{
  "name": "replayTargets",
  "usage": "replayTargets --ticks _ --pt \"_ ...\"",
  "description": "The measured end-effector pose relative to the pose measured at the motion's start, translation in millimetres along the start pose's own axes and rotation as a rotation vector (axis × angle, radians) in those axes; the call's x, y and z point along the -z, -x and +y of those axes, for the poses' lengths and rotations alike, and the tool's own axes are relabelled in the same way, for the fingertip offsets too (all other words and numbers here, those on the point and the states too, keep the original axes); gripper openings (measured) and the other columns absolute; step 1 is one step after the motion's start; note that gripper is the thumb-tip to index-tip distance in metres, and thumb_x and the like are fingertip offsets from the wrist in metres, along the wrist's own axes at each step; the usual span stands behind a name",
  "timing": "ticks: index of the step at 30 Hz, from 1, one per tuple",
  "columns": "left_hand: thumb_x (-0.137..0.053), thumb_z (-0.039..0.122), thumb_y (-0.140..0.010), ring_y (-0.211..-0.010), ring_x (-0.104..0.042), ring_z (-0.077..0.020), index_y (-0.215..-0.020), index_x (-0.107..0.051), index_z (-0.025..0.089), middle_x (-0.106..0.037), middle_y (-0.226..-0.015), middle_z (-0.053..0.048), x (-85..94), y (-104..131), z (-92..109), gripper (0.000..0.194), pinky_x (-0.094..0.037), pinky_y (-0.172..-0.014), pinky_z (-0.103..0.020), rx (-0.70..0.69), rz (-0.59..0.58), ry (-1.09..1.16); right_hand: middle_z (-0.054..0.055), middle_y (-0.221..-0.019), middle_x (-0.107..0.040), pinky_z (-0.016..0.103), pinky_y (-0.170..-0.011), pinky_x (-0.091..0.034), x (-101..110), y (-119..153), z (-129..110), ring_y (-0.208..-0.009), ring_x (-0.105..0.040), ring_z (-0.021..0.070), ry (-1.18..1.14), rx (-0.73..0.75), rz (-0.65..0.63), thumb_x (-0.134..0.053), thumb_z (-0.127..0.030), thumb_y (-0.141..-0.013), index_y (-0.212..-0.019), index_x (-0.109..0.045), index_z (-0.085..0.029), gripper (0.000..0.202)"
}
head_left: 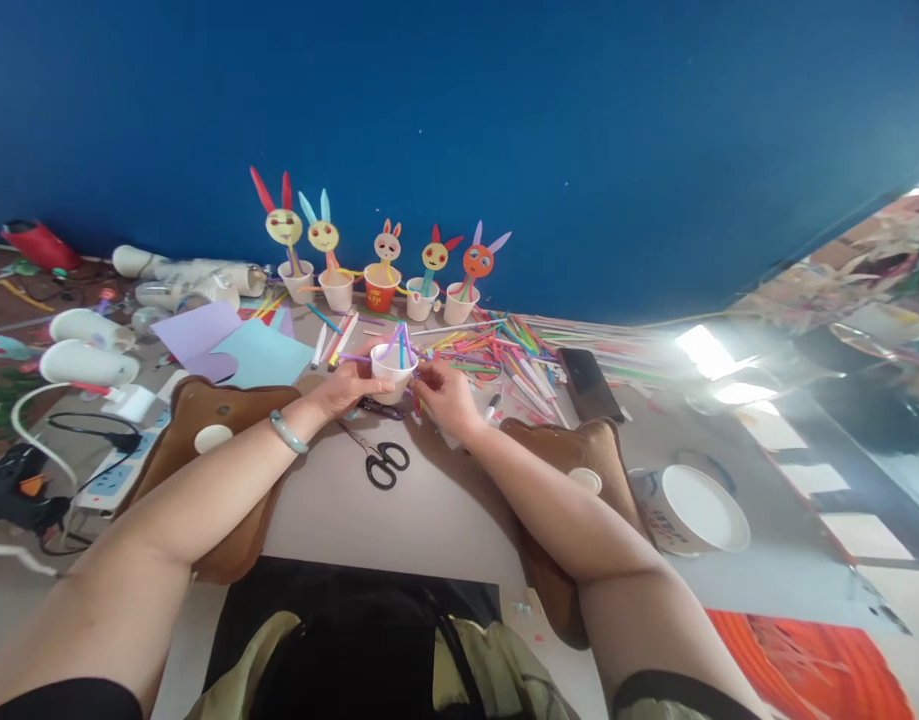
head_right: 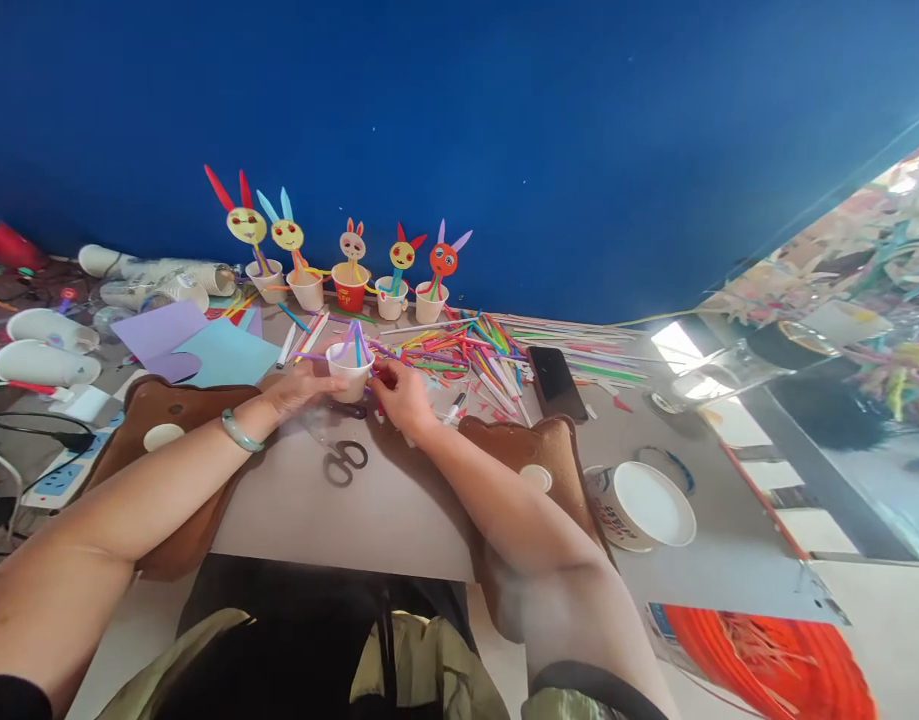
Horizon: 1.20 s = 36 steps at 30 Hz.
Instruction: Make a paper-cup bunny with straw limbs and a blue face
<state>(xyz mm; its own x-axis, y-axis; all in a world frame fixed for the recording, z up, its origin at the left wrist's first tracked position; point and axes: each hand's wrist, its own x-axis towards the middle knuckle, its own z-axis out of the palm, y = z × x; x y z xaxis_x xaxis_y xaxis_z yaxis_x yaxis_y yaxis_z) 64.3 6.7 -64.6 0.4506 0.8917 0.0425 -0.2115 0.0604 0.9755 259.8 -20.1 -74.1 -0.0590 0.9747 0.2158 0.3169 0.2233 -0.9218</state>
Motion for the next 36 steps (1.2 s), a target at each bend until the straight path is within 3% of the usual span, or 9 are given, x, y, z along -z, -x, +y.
replayTargets --ticks 4,8,13,18,21,24,29,32,36 --pt "-0.083 0.036 -0.066 -0.114 -0.066 -0.0261 -0.134 -0.063 0.019 -0.074 -0.12 -0.01 1.0 0.9 2.5 0.072 -0.05 -0.097 -0.036 -0.019 -0.027 0.048 0.002 -0.075 -0.073 0.026 -0.063 -0.05 -1.5 1.3 -5.1 -0.067 -0.063 0.0154 0.02 0.04 0.007 -0.064 -0.029 -0.077 -0.084 -0.071 -0.018 0.015" --pt "-0.077 0.046 -0.072 -0.101 -0.07 -0.0251 -0.134 -0.062 0.017 -0.074 -0.118 -0.011 -1.0 4.1 13.4 0.07 -0.054 -0.084 -0.032 0.024 -0.003 0.069 0.002 -0.069 -0.072 0.026 -0.061 -0.049 -3.9 5.1 -8.3 -0.062 -0.061 0.0151 0.069 0.082 0.015 -0.063 -0.03 -0.078 -0.077 -0.07 -0.018 0.013" --pt "-0.076 0.04 -0.073 -0.086 -0.07 -0.0205 -0.137 -0.057 0.021 -0.077 -0.105 -0.006 4.8 5.8 15.7 0.069 -0.052 -0.075 -0.029 0.114 0.023 -0.02 0.002 -0.07 -0.072 0.027 -0.065 -0.051 -4.7 7.6 -8.0 -0.064 -0.063 0.0157 0.129 0.125 0.012 -0.062 -0.027 -0.078 -0.077 -0.07 -0.019 0.011" --pt "-0.074 0.038 -0.075 -0.101 -0.066 -0.023 -0.118 -0.07 0.021 -0.075 -0.104 -0.004 9.6 3.6 11.7 0.046 -0.051 -0.087 -0.03 0.057 0.023 -0.237 0.003 -0.072 -0.073 0.028 -0.066 -0.053 -0.7 9.1 -8.9 -0.065 -0.065 0.0165 0.163 0.151 0.0 -0.059 -0.025 -0.079 -0.08 -0.069 -0.019 0.012" --pt "-0.074 0.04 -0.077 -0.097 -0.065 -0.0222 -0.1 -0.075 0.019 -0.075 -0.098 -0.003 7.5 4.6 16.2 0.031 -0.049 -0.087 -0.031 0.036 -0.009 -0.266 0.004 -0.076 -0.074 0.03 -0.07 -0.054 1.7 12.0 -13.6 -0.069 -0.067 0.0175 0.177 0.163 0.001 -0.058 -0.025 -0.081 -0.083 -0.069 -0.019 0.012" --pt "-0.069 0.042 -0.083 -0.096 -0.065 -0.0221 -0.093 -0.076 0.017 -0.075 -0.094 -0.004 3.5 7.2 23.4 0.027 -0.049 -0.09 -0.033 -0.029 -0.048 -0.319 0.005 -0.091 -0.076 0.033 -0.079 -0.056 3.0 15.5 -20.5 -0.081 -0.069 0.0193 0.203 0.226 -0.032 -0.061 -0.024 -0.079 -0.102 -0.069 -0.02 0.025" --pt "-0.066 0.036 -0.086 -0.11 -0.065 -0.0249 -0.094 -0.077 0.018 -0.074 -0.109 -0.007 -3.4 11.4 28.1 0.022 -0.046 -0.105 -0.039 -0.216 -0.054 -0.409 0.011 -0.13 -0.067 0.039 -0.098 -0.054 1.9 20.5 -24.6 -0.114 -0.067 0.0259 0.211 0.336 -0.143 -0.071 -0.023 -0.072 -0.137 -0.052 -0.021 0.067" --pt "-0.07 0.03 -0.083 -0.123 -0.061 -0.0279 -0.091 -0.077 0.018 -0.072 -0.119 -0.011 -6.3 13.4 27.5 0.017 -0.042 -0.113 -0.042 -0.347 -0.05 -0.512 0.012 -0.135 -0.065 0.043 -0.103 -0.052 0.3 23.2 -20.0 -0.122 -0.064 0.0286 0.223 0.363 -0.111 -0.076 -0.032 -0.077 -0.14 -0.049 -0.024 0.069" --pt "-0.069 0.03 -0.086 -0.125 -0.061 -0.0276 -0.097 -0.078 0.019 -0.07 -0.125 -0.012 -6.4 15.7 30.8 0.018 -0.044 -0.113 -0.043 -0.424 -0.1 -0.642 0.015 -0.135 -0.065 0.047 -0.104 -0.05 -0.5 26.5 -13.1 -0.124 -0.062 0.0306 0.355 0.454 -0.039 -0.072 -0.036 -0.084 -0.14 -0.048 -0.023 0.062"
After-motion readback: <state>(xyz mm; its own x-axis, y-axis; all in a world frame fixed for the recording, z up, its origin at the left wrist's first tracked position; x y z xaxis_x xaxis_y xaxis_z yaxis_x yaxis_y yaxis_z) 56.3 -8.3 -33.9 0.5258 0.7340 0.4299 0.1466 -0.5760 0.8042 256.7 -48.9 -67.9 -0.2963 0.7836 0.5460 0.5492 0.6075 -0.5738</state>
